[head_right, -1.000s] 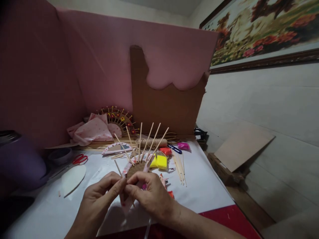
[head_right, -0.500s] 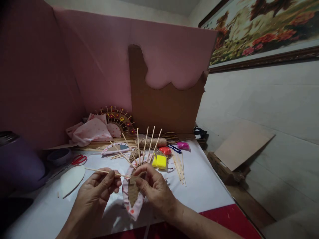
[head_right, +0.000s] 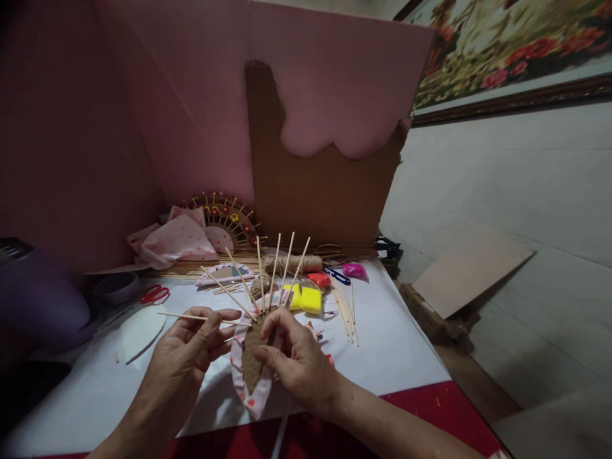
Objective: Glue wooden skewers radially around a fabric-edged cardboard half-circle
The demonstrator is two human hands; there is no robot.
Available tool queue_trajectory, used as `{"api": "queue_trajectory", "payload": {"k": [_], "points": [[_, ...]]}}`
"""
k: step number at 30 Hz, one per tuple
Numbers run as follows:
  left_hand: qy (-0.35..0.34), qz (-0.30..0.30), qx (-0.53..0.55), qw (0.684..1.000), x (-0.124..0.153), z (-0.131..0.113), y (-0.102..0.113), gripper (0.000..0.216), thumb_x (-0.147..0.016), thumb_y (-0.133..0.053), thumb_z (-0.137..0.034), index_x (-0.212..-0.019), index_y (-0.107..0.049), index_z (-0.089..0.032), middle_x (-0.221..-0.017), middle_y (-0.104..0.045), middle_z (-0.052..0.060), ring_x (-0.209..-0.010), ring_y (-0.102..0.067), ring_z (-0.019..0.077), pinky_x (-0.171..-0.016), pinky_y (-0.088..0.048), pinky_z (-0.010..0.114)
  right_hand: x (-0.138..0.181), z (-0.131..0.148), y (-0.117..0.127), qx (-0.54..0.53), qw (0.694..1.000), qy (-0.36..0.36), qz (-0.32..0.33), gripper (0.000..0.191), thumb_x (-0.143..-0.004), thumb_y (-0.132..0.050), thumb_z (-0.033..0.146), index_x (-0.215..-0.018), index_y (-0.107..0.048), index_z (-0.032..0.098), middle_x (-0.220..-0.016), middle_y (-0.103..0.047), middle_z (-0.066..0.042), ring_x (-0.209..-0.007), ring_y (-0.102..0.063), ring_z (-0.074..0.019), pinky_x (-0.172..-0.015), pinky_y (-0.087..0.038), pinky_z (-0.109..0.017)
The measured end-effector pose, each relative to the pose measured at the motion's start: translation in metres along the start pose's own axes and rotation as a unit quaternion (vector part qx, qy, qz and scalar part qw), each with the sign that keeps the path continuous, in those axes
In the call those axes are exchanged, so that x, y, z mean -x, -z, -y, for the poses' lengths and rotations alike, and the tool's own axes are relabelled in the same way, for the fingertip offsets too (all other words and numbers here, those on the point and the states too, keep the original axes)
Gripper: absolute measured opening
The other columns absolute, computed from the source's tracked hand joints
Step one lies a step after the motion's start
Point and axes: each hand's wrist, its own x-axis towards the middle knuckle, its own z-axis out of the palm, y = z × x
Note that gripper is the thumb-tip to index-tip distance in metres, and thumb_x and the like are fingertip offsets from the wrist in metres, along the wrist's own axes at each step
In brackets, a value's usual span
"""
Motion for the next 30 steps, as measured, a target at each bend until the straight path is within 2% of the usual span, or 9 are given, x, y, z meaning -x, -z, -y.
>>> {"api": "queue_trajectory", "payload": {"k": [11, 18, 30], "points": [[0.0, 0.052, -0.015, 0.999, -0.0012, -0.0002, 0.0039, 0.017, -0.076, -0.063, -0.027, -0.077, -0.048, -0.019, -0.086, -0.066, 0.002, -0.067, -0.064, 0.0143, -0.058, -0.051, 0.028, 0.0006, -0.0005, 0.0011, -0.005, 1.0, -0.005, 0.021, 0.014, -0.079, -0.056, 0.024, -0.084, -0.043, 0.023, -0.068, -0.041, 0.005, -0.056, -0.036, -0.0107, -0.052, -0.034, -0.024], [-0.003, 0.05, -0.01, 0.999, -0.002, 0.0015, 0.0036, 0.018, -0.075, -0.064, -0.027, -0.076, -0.049, -0.019, -0.083, -0.067, 0.002, -0.064, -0.065, 0.0151, -0.056, -0.051, 0.027, 0.001, -0.0012, 0.0011, -0.002, 1.0, -0.005, 0.016, 0.014, -0.079, -0.057, 0.023, -0.084, -0.044, 0.023, -0.068, -0.041, 0.005, -0.057, -0.036, -0.0107, -0.053, -0.033, -0.024], [-0.01, 0.021, -0.026, 0.999, -0.0002, 0.0017, 0.0035, 0.02, -0.073, -0.066, -0.029, -0.073, -0.048, -0.018, -0.075, -0.067, 0.0, -0.059, -0.061, 0.0106, -0.053, -0.05, 0.022, 0.0032, -0.0014, -0.0011, 0.013, 1.0, 0.002, 0.02, 0.009, -0.081, -0.054, 0.025, -0.081, -0.045, 0.022, -0.069, -0.043, 0.004, -0.061, -0.038, -0.0121, -0.056, -0.033, -0.025]]}}
